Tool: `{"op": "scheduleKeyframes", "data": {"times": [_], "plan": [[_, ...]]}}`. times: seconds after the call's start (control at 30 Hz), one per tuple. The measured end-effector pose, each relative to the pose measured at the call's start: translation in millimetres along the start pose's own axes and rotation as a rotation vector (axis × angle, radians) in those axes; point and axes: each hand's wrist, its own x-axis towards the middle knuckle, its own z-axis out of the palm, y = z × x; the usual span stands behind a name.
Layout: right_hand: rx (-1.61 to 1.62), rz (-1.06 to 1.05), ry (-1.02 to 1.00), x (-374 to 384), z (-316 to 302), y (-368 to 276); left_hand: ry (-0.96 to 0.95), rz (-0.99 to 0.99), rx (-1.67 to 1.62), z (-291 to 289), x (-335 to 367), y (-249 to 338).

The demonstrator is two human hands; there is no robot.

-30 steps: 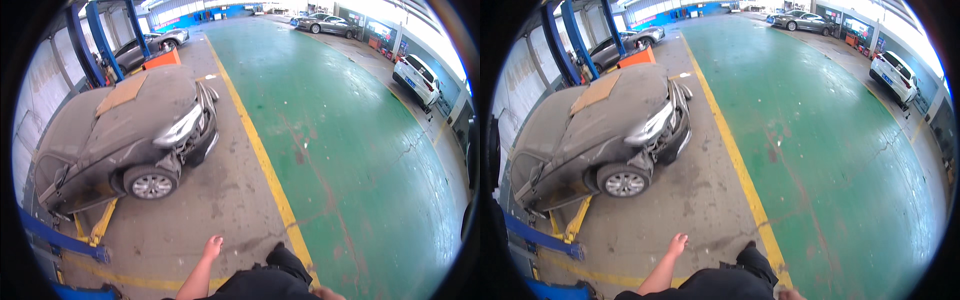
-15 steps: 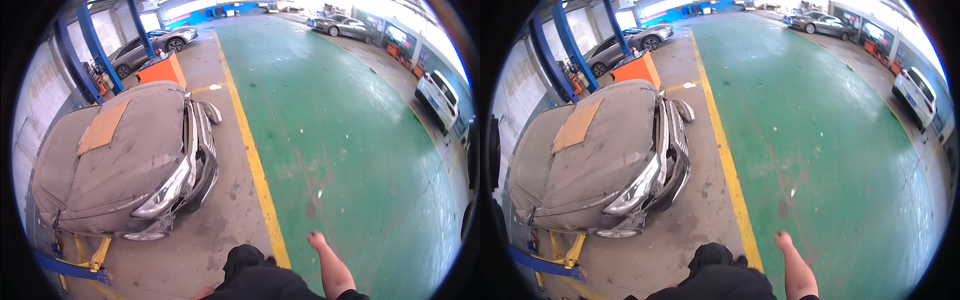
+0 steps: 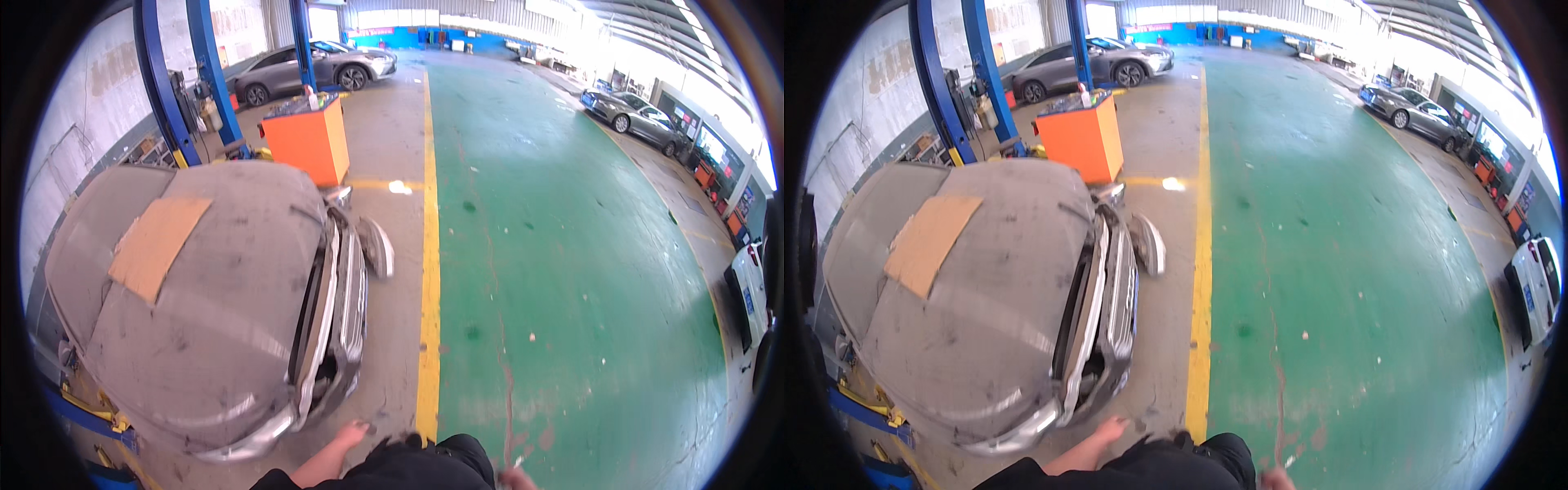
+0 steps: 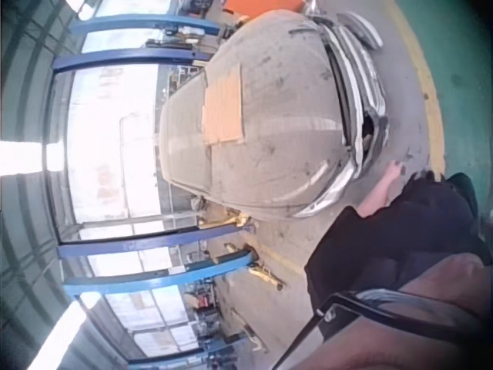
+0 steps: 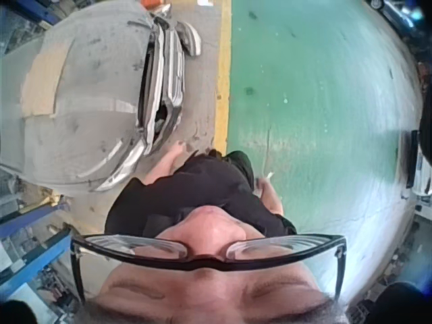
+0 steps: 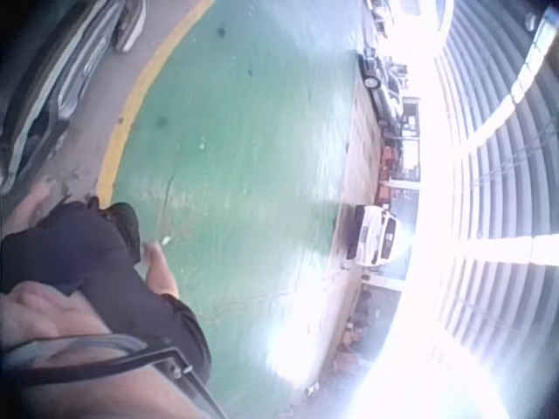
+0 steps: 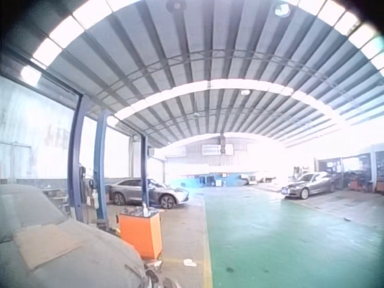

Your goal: The person mounts a tire onto a rim using a tire changer machine. They position the tire, operate the machine's arm to seat the bead, and then walk to a tool cart to select a socket and ratchet.

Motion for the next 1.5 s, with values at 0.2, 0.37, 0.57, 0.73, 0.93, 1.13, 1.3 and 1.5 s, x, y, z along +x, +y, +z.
{"op": "scheduleKeyframes", "data": {"times": [0.2, 0.37, 0.57, 0.73, 0.93, 1.13, 1.3, 1.5], "plan": [[0.775, 0.277, -0.072, 71, -150, -13, 0.165, 0.676, -0.372, -133, 176, 323], [0.715, 0.241, -0.076, 196, -374, -12, 0.242, 0.279, -0.055, -159, 330, 384], [0.269, 0.143, 0.548, 335, -846, -29, -0.326, -0.197, 0.161, -172, 378, 310], [1.095, -0.569, 0.922, 356, -1277, -127, -0.253, -0.518, -0.055, -226, 474, 352], [0.628, -0.453, 1.23, 458, -1422, -225, -0.128, -0.451, -0.118, -355, 690, 485], [0.212, 0.003, 0.134, 585, -1394, -287, 0.343, 0.029, -0.233, -560, 930, 730], [0.291, -0.03, 0.037, 669, -1546, -413, 0.418, 0.37, -0.578, -727, 1069, 882], [0.186, -0.023, 0.073, 810, -1789, -506, 0.451, -0.019, -0.229, -824, 1200, 904]]}}
